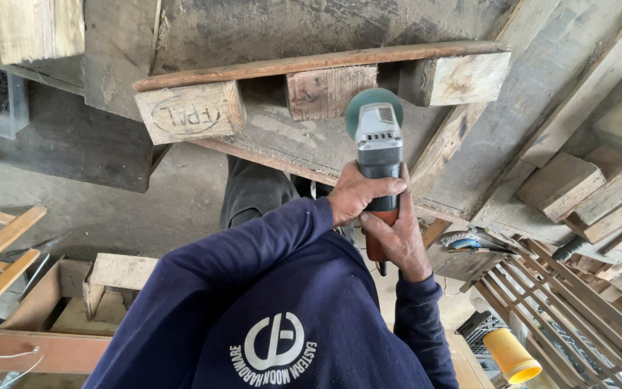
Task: The person uses an angle grinder to smooth the surface of a wooden pallet block. They hold the tool with both hands and move it back and forth across the wood, generating sparks. The person briefly pauses to reposition the wood before continuing the grinding process.
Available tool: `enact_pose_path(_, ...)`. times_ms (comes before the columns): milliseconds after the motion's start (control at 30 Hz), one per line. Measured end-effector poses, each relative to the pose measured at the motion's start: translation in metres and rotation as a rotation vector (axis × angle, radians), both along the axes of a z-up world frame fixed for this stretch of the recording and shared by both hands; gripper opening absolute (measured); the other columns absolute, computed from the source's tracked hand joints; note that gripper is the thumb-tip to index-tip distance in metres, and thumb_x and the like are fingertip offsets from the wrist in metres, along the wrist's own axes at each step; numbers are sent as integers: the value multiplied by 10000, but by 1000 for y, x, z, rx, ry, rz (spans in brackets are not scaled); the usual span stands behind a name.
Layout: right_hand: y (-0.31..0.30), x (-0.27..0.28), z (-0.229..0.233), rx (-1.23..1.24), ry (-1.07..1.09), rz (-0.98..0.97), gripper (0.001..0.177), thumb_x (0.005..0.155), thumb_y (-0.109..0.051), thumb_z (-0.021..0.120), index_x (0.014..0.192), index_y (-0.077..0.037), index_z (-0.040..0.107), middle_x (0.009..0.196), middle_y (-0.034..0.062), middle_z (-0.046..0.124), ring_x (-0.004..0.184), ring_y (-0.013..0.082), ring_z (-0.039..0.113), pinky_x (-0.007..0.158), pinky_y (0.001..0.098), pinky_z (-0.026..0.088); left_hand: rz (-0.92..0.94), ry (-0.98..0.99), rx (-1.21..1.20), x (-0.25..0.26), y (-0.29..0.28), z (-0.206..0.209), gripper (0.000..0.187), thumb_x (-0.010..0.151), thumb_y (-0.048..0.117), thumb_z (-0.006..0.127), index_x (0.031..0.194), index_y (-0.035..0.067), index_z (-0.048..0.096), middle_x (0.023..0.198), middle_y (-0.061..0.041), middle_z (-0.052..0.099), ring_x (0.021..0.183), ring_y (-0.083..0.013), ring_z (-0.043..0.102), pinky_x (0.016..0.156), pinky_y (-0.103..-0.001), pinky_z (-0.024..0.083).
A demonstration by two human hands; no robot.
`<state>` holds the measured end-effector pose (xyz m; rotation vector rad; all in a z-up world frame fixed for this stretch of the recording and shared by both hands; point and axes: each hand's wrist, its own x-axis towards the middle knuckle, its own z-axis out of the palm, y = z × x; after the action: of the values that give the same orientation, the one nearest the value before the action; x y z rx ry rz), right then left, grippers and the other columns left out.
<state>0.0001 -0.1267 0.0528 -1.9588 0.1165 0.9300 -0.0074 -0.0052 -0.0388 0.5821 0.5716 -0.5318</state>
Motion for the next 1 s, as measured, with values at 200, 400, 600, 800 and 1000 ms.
enact_pose_path(200,10,-4,1,-75,6,-178,1011,834,-146,703,1642,-87,99,1153,165,625,879,209,705,712,368,628,-41,-90,-62,20,-1,-4,457,782,233,860,1118,-14,674,999,-137,720,894,-235,715,844,-416,635)
enact_pose_path(400,53,-8,2,47,43,57,1015,843,-126,736,1636,-56,107,1270,204,614,1058,255,702,876,397,627,23,44,99,-14,52,7,378,793,194,821,1093,31,658,965,-111,704,861,-225,727,807,-401,665)
enact_pose_path(600,77,-5,-2,-99,107,217,1108,810,-212,764,1643,-93,44,1367,217,601,1180,292,690,985,393,587,184,110,57,-32,84,14,359,811,150,819,1112,26,667,989,-97,723,881,-197,714,825,-378,624)
enact_pose_path(800,62,-2,-3,-37,17,179,1079,845,-221,769,1651,-61,70,1487,238,512,1338,305,584,1073,408,515,167,50,-20,-21,68,9,355,812,147,836,1096,9,674,978,-96,708,877,-198,700,811,-385,622)
enact_pose_path(1000,49,-1,-5,-22,94,84,1093,816,-220,760,1646,-69,63,1467,224,533,1315,293,601,1070,408,519,129,71,-40,-18,58,7,339,802,161,835,1072,17,689,960,-91,721,862,-193,706,792,-381,620)
